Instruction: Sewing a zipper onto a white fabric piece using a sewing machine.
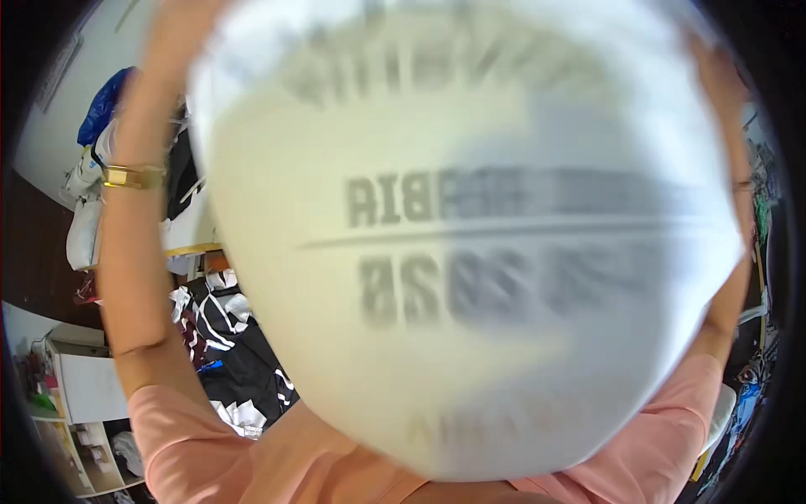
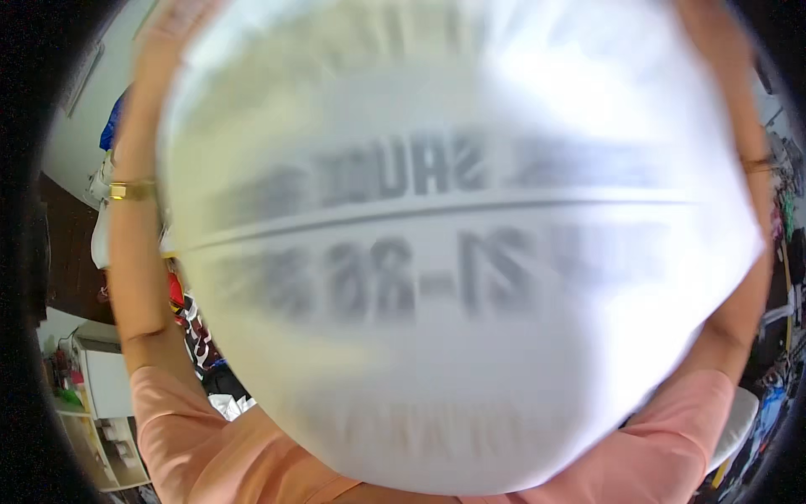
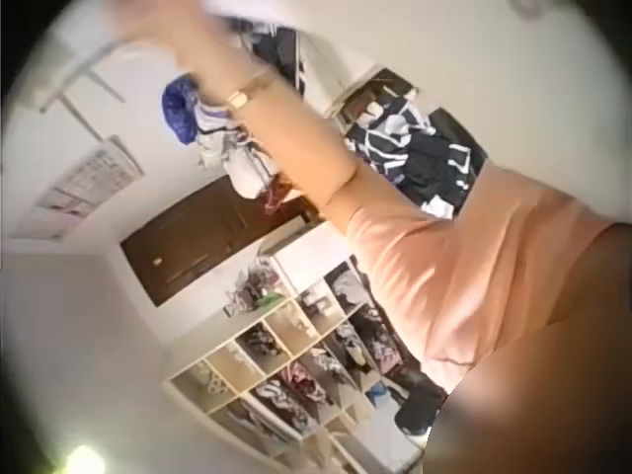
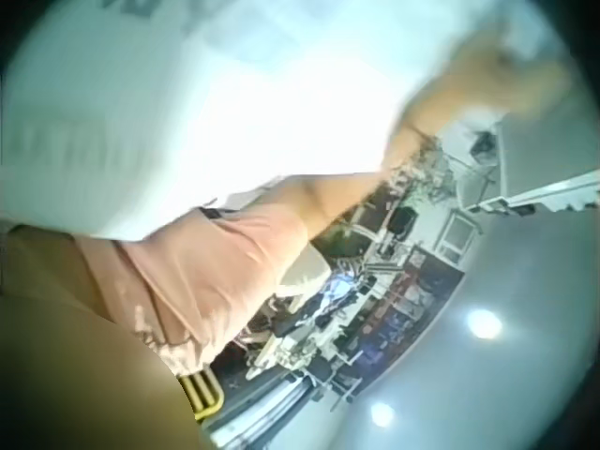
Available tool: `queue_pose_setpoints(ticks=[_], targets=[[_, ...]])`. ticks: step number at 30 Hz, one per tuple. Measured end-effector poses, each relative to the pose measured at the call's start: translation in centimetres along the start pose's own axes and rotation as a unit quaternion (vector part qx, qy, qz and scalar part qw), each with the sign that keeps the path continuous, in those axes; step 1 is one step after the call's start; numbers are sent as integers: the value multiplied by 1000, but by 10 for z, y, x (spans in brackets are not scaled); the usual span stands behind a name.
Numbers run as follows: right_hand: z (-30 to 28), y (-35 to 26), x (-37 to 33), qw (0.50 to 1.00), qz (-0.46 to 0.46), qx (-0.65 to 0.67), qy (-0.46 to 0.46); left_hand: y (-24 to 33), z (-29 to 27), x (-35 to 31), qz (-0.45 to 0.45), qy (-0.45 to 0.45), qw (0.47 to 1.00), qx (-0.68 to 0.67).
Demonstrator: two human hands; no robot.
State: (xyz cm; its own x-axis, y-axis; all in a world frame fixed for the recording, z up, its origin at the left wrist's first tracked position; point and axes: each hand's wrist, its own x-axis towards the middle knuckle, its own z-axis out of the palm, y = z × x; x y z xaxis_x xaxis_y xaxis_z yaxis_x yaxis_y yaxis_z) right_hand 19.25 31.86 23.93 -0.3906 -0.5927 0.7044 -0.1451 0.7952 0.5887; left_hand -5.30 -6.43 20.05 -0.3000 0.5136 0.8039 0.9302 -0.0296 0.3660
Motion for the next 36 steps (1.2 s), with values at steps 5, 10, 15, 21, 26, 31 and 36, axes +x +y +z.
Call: queue_pose_setpoints(ticks=[5, 10, 15, 21, 26, 31, 36], targets=[[113, -70, -79, 990, -31, 111, -83, -96, 94, -70, -63, -40, 987, 141], [177, -81, -115, 987, -2, 139, -86, -143, 149, -87, -37, -78, 972, 220], [205, -99, -121, 958, 94, 148, -227, -151, 166, -91, 198, -123, 900, 369], [214, -104, -128, 962, 125, 127, -205, -130, 176, -92, 346, -168, 825, 415], [209, -102, -134, 940, 167, 162, -252, -102, 186, -96, 337, -283, 687, 578], [210, -104, -133, 937, 167, 159, -261, -87, 187, -95, 345, -303, 627, 629], [211, -104, -135, 946, 165, 154, -235, -82, 186, -93, 341, -342, 614, 624]])
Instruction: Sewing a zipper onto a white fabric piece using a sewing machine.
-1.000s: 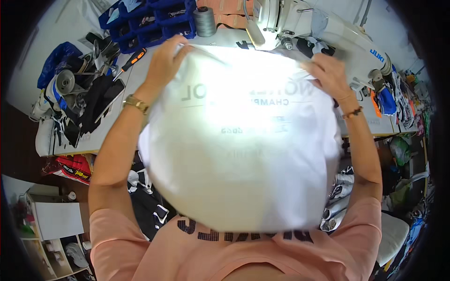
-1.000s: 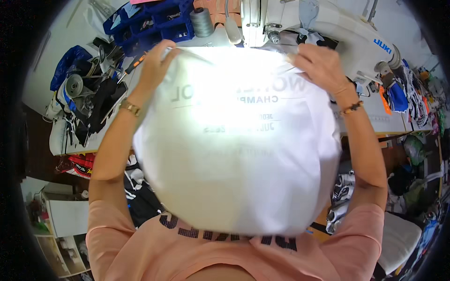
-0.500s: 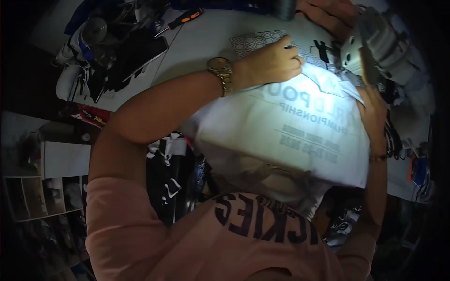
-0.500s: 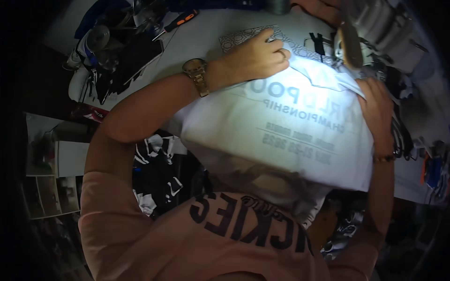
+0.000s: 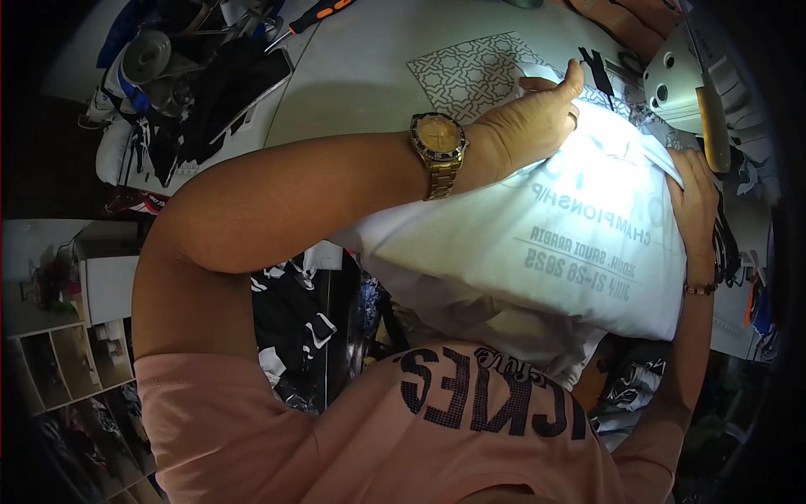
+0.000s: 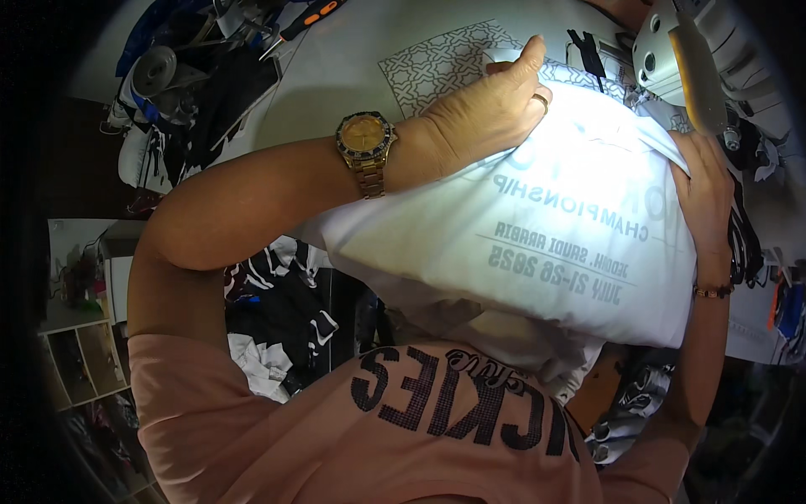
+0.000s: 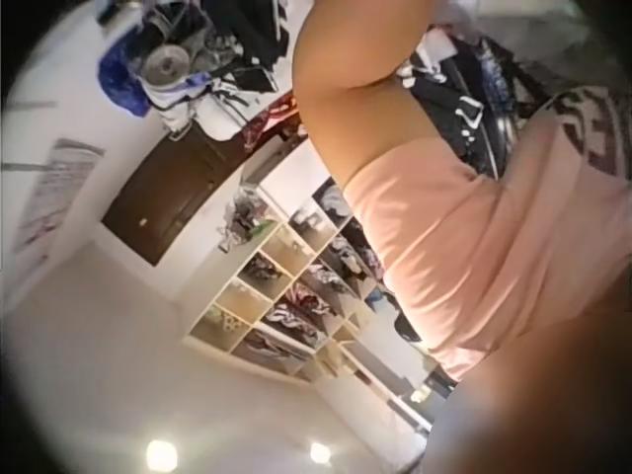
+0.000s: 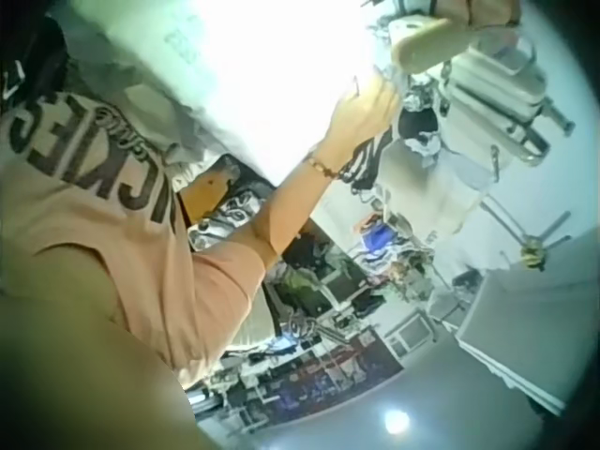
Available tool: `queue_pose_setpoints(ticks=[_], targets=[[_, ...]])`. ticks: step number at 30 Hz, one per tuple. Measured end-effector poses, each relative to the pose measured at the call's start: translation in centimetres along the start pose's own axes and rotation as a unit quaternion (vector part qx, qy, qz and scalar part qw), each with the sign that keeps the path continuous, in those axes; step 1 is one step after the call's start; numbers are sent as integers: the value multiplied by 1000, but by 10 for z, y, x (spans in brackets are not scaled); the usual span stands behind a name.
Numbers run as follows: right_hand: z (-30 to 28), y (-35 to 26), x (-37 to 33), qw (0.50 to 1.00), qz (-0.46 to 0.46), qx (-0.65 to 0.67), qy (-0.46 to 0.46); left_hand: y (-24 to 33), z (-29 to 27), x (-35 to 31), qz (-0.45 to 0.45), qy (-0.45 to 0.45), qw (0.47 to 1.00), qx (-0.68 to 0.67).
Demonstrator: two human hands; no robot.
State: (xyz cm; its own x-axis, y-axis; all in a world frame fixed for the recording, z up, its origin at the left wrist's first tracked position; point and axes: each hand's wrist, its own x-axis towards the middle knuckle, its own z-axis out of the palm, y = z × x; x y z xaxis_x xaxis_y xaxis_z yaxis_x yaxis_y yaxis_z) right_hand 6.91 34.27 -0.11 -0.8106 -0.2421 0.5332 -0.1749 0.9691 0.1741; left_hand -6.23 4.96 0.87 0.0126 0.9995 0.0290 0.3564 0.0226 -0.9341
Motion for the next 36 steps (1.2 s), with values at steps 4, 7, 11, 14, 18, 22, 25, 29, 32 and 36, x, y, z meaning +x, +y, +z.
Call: queue_pose_setpoints(ticks=[4, 7, 11, 14, 18, 22, 25, 29, 32, 36], targets=[[0, 2, -2, 1000, 8, 20, -22, 0, 0, 1, -20, 15, 1000, 12], [-1, 2, -2, 999, 7, 33, -20, 0, 1, 1, -12, 5, 1000, 5], [-2, 1, 0, 998, 13, 52, -31, 1, 0, 3, -26, 25, 999, 10], [-2, -1, 2, 998, 13, 65, -21, -1, 6, 5, -24, 21, 998, -61], [0, -4, 7, 998, 43, 47, -1, -12, 41, 0, -151, 118, 928, -320], [-1, -12, 17, 992, 83, 47, -83, -9, 75, -21, -322, 91, 845, -417], [-10, -28, 13, 994, 75, 35, -69, 4, 67, -49, -362, 75, 789, -490], [-18, -47, -1, 993, 12, 102, -61, 11, 35, -80, -373, 48, 788, -487], [-21, -55, -8, 990, -44, 132, -5, 10, 13, -90, -380, 89, 791, -472], [-57, -73, -16, 979, -100, 174, -35, -5, -29, -103, -387, -3, 649, -655]])
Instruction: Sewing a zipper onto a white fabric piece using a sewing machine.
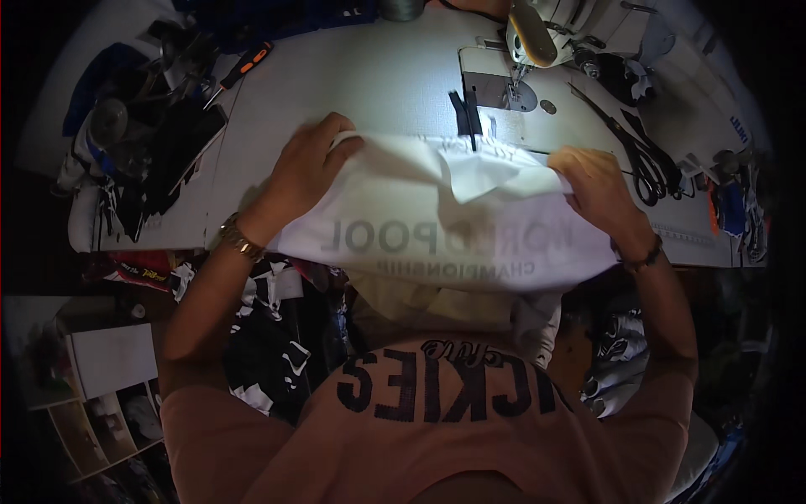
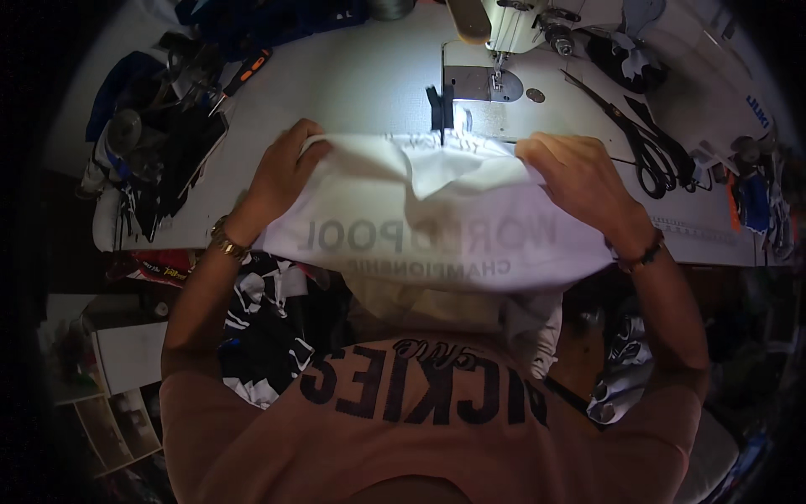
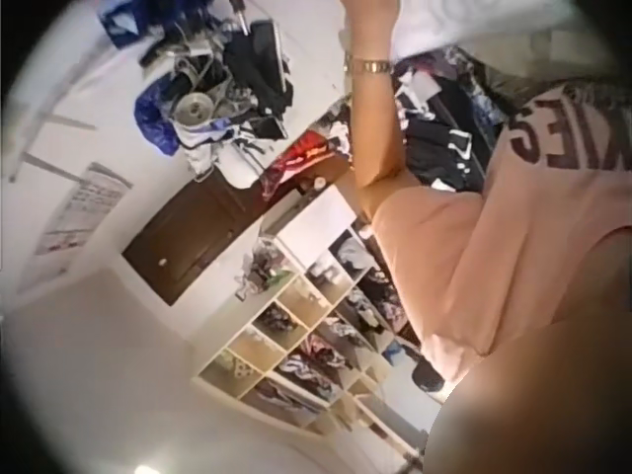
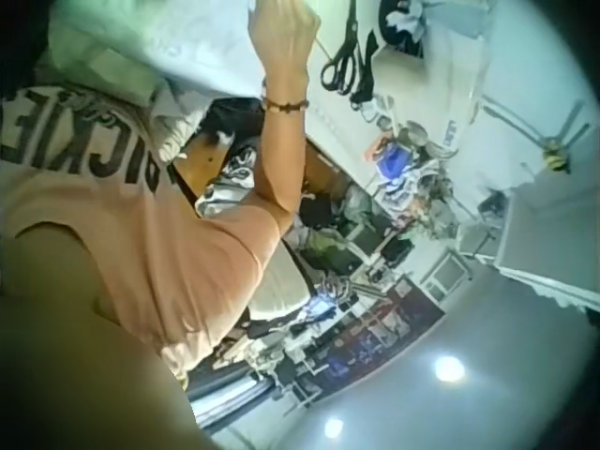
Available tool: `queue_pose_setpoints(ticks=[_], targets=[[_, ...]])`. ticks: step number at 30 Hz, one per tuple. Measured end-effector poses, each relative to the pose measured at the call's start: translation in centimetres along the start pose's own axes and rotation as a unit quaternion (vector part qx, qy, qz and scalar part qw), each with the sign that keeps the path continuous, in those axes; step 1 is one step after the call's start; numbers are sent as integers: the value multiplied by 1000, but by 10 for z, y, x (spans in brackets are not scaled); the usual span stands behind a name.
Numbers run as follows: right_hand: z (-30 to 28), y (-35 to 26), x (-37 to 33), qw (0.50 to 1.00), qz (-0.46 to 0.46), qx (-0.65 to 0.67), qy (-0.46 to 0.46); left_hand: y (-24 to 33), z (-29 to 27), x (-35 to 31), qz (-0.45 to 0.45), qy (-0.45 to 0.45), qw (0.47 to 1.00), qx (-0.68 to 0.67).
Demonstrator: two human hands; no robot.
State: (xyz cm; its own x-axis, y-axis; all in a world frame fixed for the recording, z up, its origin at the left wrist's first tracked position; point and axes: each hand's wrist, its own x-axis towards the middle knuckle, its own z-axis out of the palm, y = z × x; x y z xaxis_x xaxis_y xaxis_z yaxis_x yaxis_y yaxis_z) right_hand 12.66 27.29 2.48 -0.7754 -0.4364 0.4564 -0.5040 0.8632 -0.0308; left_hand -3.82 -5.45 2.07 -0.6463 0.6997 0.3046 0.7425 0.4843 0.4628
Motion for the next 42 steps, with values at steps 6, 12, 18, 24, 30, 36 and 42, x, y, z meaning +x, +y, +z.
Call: queue_pose_setpoints(ticks=[6, 12, 18, 24, 30, 36, 42], targets=[[-133, -62, 3, 966, -10, 218, -140, 62, -109, -56, 124, -413, 894, -122], [-94, -70, 4, 714, 247, 655, 14, 54, -49, -88, -71, -208, 872, -438], [12, -126, -86, 498, 261, 813, -149, 85, 46, -156, -178, -130, 649, -728], [18, -152, -116, 701, 308, 635, -106, 120, 18, -155, -99, -165, 697, -691], [-50, -89, -91, 638, 311, 639, 296, 130, 13, -170, -71, -128, 704, -695], [-105, -47, -75, 693, 198, 637, 272, 49, -15, -206, -144, 160, 656, -724], [-119, -59, -93, 751, 159, 591, 249, 17, -46, -241, -32, 295, 518, -802]])
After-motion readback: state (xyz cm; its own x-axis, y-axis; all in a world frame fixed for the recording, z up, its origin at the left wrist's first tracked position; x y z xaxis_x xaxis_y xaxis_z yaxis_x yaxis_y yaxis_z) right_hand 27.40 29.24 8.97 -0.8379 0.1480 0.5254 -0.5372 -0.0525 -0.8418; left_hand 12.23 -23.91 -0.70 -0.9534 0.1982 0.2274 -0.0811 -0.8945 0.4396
